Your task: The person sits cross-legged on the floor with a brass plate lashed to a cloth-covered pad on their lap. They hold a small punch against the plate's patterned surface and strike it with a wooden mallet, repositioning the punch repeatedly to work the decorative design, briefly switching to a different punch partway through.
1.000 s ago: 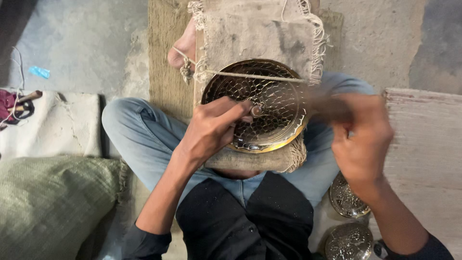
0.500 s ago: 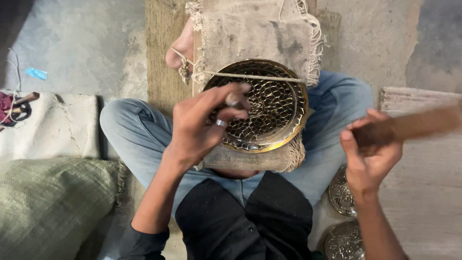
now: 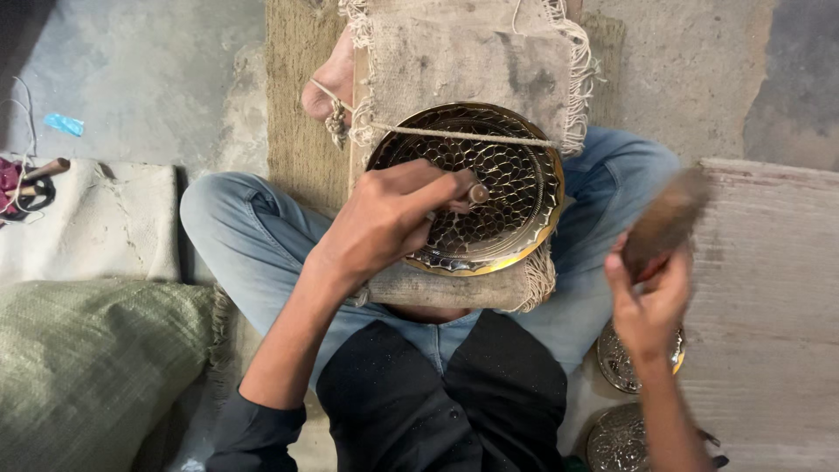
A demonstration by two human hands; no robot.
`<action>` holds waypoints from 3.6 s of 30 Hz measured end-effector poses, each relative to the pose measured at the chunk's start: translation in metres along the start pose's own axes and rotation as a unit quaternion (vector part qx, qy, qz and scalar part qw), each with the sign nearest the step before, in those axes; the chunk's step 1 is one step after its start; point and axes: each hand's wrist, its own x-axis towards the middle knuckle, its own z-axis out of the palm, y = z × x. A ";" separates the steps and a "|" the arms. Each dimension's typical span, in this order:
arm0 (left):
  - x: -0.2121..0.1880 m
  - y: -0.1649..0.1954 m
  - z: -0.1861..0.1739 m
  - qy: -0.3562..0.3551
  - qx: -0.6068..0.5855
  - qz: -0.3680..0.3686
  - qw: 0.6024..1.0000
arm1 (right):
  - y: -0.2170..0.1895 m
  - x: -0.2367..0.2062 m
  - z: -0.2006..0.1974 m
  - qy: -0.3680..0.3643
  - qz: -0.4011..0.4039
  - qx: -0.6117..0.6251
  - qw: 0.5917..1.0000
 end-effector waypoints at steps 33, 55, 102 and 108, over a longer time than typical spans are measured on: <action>0.000 -0.001 -0.002 -0.009 0.011 -0.008 1.000 | -0.136 0.081 0.022 -0.004 -0.019 0.111 0.994; 0.002 -0.001 -0.003 -0.013 0.023 -0.006 1.000 | -0.127 0.075 0.014 -0.010 -0.234 -0.301 0.924; -0.011 0.007 0.000 -0.011 -0.060 -0.047 0.997 | 0.017 -0.027 0.002 0.019 0.165 0.227 0.960; -0.017 0.004 0.002 -0.010 -0.002 -0.022 1.000 | -0.041 0.028 -0.015 -0.023 -0.003 -0.231 0.973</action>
